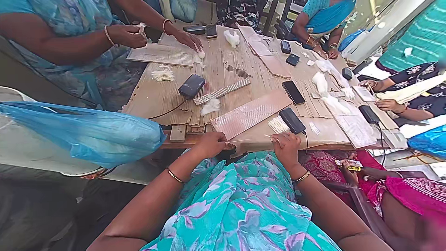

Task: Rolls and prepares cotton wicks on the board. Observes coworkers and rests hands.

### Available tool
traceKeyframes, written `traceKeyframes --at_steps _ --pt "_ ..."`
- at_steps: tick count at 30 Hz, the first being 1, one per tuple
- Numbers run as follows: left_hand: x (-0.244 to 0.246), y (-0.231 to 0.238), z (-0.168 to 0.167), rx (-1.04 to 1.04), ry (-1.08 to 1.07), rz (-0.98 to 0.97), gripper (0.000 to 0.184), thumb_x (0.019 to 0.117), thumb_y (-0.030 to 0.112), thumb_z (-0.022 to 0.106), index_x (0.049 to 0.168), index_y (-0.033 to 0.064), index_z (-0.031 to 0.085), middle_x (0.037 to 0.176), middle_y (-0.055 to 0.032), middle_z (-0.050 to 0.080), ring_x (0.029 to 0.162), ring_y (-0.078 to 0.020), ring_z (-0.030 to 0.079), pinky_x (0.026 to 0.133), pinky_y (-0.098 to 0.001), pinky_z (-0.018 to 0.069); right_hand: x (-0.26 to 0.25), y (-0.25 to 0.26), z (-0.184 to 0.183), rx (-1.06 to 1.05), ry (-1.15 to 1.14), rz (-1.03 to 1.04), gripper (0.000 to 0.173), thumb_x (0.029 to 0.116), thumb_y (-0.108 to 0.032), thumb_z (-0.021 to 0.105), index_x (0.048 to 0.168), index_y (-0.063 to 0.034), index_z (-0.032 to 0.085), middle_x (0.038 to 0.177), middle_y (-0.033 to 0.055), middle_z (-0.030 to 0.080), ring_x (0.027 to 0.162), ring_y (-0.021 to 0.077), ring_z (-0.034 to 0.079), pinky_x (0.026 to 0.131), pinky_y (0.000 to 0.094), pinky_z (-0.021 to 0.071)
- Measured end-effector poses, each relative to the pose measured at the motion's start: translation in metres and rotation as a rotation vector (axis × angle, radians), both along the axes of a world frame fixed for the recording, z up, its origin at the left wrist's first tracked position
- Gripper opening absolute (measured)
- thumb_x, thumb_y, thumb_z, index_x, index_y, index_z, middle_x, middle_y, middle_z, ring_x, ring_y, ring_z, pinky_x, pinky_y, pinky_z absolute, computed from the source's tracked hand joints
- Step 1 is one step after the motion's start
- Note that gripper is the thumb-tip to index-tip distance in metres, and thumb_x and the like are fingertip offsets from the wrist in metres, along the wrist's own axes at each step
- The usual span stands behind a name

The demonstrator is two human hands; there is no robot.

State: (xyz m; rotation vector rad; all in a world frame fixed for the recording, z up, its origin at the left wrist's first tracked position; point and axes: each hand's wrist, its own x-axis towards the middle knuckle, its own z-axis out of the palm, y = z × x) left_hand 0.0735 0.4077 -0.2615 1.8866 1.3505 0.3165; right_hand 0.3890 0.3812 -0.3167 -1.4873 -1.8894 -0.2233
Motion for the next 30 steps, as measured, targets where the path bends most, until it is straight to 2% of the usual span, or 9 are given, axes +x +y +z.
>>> traceKeyframes --at_steps 4,9,12,15,18,22,24,27,30 --pt "-0.001 0.006 -0.004 -0.056 -0.025 0.031 0.019 0.106 0.018 0.058 0.106 0.0042 0.07 0.095 -0.0109 0.068 0.089 -0.0222 0.062 0.084 -0.0472 0.0488 0.02 0.033 0.005 -0.137 0.059 -0.273 0.021 0.1004 -0.022 0.063 0.108 -0.0102 0.079 0.109 0.0168 0.074 0.114 0.0441 0.061 0.098 0.0706 0.0341" --pt "0.004 0.004 -0.003 -0.104 -0.003 0.007 0.022 0.1066 0.02 0.056 0.111 0.0039 0.07 0.101 -0.0118 0.068 0.093 -0.0215 0.062 0.088 -0.0462 0.0483 0.023 0.063 0.0 -0.329 -0.019 -0.442 0.022 0.1015 -0.027 0.063 0.116 -0.0181 0.078 0.114 0.0182 0.069 0.116 0.0424 0.057 0.099 0.0674 0.0342" --pt "0.002 0.006 -0.007 -0.105 -0.008 -0.004 0.022 0.1067 0.02 0.055 0.111 0.0031 0.069 0.099 -0.0112 0.067 0.09 -0.0199 0.061 0.085 -0.0439 0.0483 0.025 0.065 0.001 -0.354 0.046 -0.491 0.025 0.1029 -0.029 0.061 0.12 -0.0182 0.077 0.117 0.0178 0.069 0.119 0.0427 0.056 0.1 0.067 0.0343" --pt "0.0 0.008 -0.011 -0.103 -0.02 -0.012 0.022 0.1066 0.02 0.055 0.111 0.0029 0.069 0.099 -0.0113 0.067 0.09 -0.02 0.061 0.085 -0.0443 0.0481 0.035 0.057 0.005 -0.305 0.148 -0.511 0.027 0.1048 -0.028 0.057 0.118 -0.016 0.077 0.114 0.0183 0.07 0.116 0.0424 0.057 0.098 0.0663 0.0352" --pt "-0.003 0.009 -0.015 -0.093 -0.011 -0.024 0.023 0.1066 0.02 0.056 0.112 0.0024 0.069 0.099 -0.0128 0.068 0.09 -0.0218 0.063 0.086 -0.0464 0.0491 0.047 0.045 0.009 -0.284 0.221 -0.491 0.027 0.1037 -0.028 0.059 0.115 -0.0115 0.078 0.111 0.0193 0.071 0.113 0.0422 0.06 0.098 0.0655 0.0382" --pt "0.002 0.01 -0.023 -0.053 -0.017 -0.029 0.021 0.1056 0.018 0.059 0.112 0.0 0.069 0.1 -0.0176 0.069 0.09 -0.0288 0.064 0.085 -0.0533 0.0489 0.067 0.025 0.013 -0.315 0.244 -0.473 0.027 0.1014 -0.026 0.06 0.111 -0.0104 0.079 0.109 0.0152 0.074 0.114 0.0374 0.063 0.101 0.0614 0.0399" --pt "0.001 0.013 -0.032 -0.035 -0.025 -0.018 0.02 0.1049 0.017 0.06 0.111 0.0006 0.07 0.097 -0.0172 0.069 0.089 -0.0296 0.065 0.084 -0.0548 0.0497 0.07 0.018 0.015 -0.396 0.222 -0.479 0.029 0.1022 -0.028 0.057 0.114 -0.012 0.078 0.114 0.0122 0.073 0.118 0.0334 0.061 0.105 0.0575 0.0379" --pt "0.001 0.016 -0.043 -0.018 -0.015 -0.005 0.018 0.1044 0.016 0.061 0.11 0.0015 0.07 0.094 -0.0165 0.069 0.085 -0.0293 0.065 0.081 -0.0545 0.0504 0.067 0.01 0.014 -0.535 0.114 -0.475 0.03 0.1029 -0.029 0.054 0.118 -0.0162 0.076 0.124 0.0088 0.07 0.127 0.0294 0.057 0.108 0.0564 0.0357" --pt "0.003 0.015 -0.043 0.017 0.079 -0.025 0.021 0.1054 0.016 0.06 0.114 0.0 0.07 0.099 -0.0221 0.069 0.092 -0.037 0.066 0.086 -0.0602 0.0492 0.063 0.007 0.012 -0.638 -0.004 -0.454 0.029 0.1027 -0.025 0.053 0.121 -0.0173 0.075 0.13 0.0081 0.067 0.131 0.0296 0.053 0.109 0.0583 0.0328"
